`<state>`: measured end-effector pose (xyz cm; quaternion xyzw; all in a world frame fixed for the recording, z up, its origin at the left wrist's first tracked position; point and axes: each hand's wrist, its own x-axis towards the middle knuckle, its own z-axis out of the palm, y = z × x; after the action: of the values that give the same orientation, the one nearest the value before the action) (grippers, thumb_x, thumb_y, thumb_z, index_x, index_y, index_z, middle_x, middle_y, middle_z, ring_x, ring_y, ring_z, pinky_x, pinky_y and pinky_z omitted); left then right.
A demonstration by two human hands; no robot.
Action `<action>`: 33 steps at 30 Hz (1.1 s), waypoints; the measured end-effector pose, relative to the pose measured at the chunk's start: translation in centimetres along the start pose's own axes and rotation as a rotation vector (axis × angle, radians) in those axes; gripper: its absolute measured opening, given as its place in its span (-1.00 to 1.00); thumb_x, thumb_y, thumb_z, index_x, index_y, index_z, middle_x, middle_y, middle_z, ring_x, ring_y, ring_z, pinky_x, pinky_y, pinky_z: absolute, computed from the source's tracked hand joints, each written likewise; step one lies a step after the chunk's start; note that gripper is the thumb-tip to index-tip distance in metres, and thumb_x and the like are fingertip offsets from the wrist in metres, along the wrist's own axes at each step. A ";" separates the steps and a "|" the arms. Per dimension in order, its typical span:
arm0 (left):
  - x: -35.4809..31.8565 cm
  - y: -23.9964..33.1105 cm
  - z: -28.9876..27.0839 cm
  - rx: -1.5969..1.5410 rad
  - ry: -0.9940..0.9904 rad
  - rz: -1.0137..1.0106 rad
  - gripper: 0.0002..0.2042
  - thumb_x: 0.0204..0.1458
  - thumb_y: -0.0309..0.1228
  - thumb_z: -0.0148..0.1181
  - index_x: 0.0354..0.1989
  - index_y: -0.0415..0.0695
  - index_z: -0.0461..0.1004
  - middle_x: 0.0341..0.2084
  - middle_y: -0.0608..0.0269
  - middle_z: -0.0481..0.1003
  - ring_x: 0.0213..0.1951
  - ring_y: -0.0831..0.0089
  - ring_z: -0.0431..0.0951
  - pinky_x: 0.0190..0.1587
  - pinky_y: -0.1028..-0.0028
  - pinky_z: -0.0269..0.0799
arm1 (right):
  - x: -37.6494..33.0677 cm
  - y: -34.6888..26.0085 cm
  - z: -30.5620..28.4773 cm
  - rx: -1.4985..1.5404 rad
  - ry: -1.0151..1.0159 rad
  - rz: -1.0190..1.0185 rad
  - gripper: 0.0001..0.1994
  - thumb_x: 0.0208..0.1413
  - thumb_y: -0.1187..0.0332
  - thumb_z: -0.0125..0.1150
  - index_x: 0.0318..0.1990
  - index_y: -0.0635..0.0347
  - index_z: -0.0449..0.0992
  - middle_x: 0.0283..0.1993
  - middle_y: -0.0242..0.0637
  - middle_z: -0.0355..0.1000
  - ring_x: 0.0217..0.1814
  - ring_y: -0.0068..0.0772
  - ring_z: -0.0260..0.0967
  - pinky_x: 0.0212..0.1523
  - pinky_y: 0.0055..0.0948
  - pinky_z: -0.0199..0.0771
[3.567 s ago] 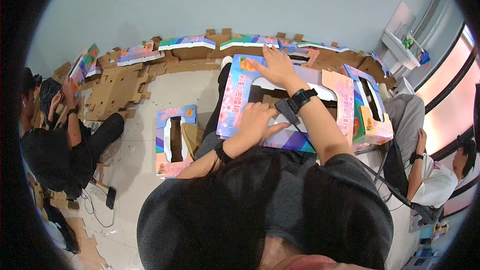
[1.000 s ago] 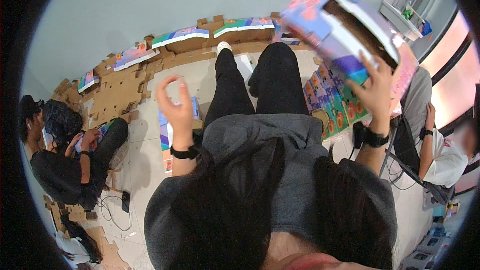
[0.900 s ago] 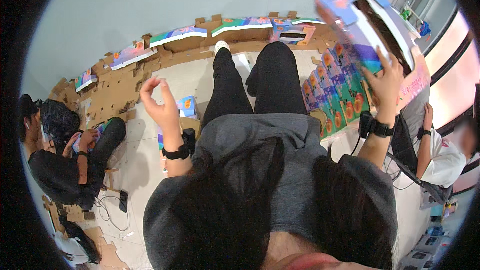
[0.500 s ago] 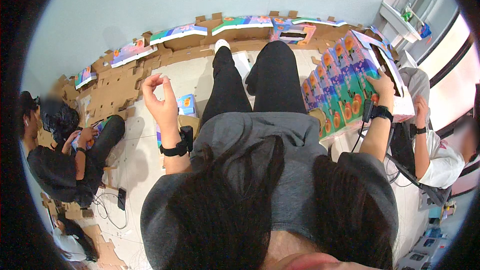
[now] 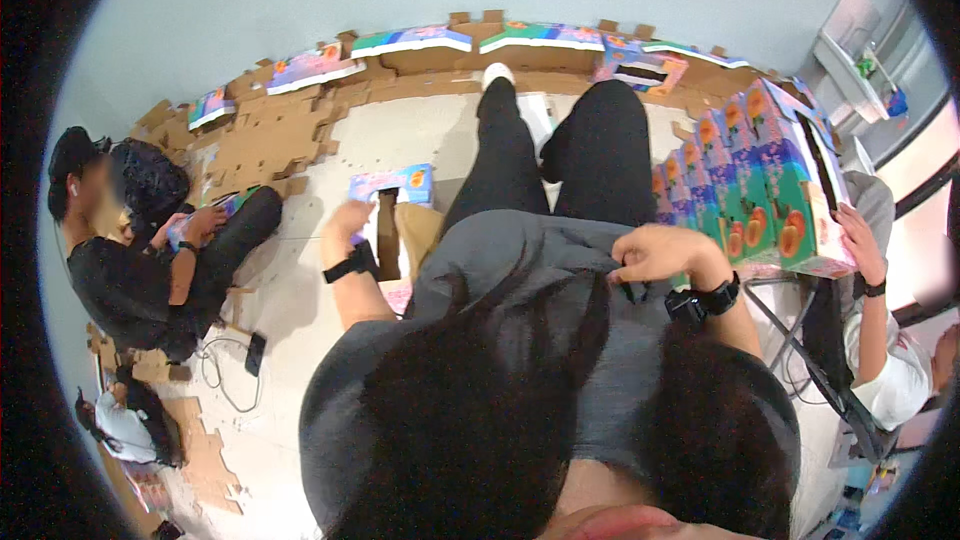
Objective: Assembling and stacking cardboard fruit boxes.
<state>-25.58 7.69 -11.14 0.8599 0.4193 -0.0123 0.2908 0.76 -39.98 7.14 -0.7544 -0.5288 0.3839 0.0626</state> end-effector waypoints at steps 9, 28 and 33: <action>-2.7 -9.9 22.0 -0.106 0.231 -0.177 -0.50 0.02 -0.10 0.26 -0.10 -0.36 0.56 -0.20 -0.19 0.59 -0.07 -0.09 0.57 0.02 0.19 0.47 | 4.1 3.1 2.4 0.375 -0.083 -0.044 -0.51 0.24 -0.12 0.13 -0.41 0.18 0.45 -0.58 -0.44 0.32 -0.57 -0.58 0.33 -0.54 -0.49 0.33; -6.3 1.7 8.1 -0.153 0.171 0.191 -0.67 0.06 -0.24 0.19 -0.16 -0.27 0.60 -0.24 -0.15 0.59 -0.14 -0.04 0.60 -0.09 0.18 0.48 | 4.1 5.1 3.3 0.750 -0.009 -0.063 -0.68 0.27 0.07 0.19 -0.25 0.16 0.45 -0.59 -0.44 0.37 -0.62 -0.59 0.38 -0.62 -0.57 0.42; -11.7 9.4 -3.0 -0.036 0.100 0.489 -0.71 0.07 -0.28 0.17 -0.18 -0.24 0.60 -0.25 -0.14 0.59 -0.16 -0.02 0.60 -0.12 0.18 0.48 | 4.0 4.8 3.3 0.764 0.000 -0.044 -0.71 0.27 0.09 0.20 -0.23 0.15 0.46 -0.59 -0.45 0.39 -0.61 -0.60 0.39 -0.62 -0.58 0.42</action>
<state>-27.01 -3.67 -0.97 0.9300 0.2126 0.1085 0.2795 2.80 -39.66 0.38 -0.6651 -0.3638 0.5519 0.3473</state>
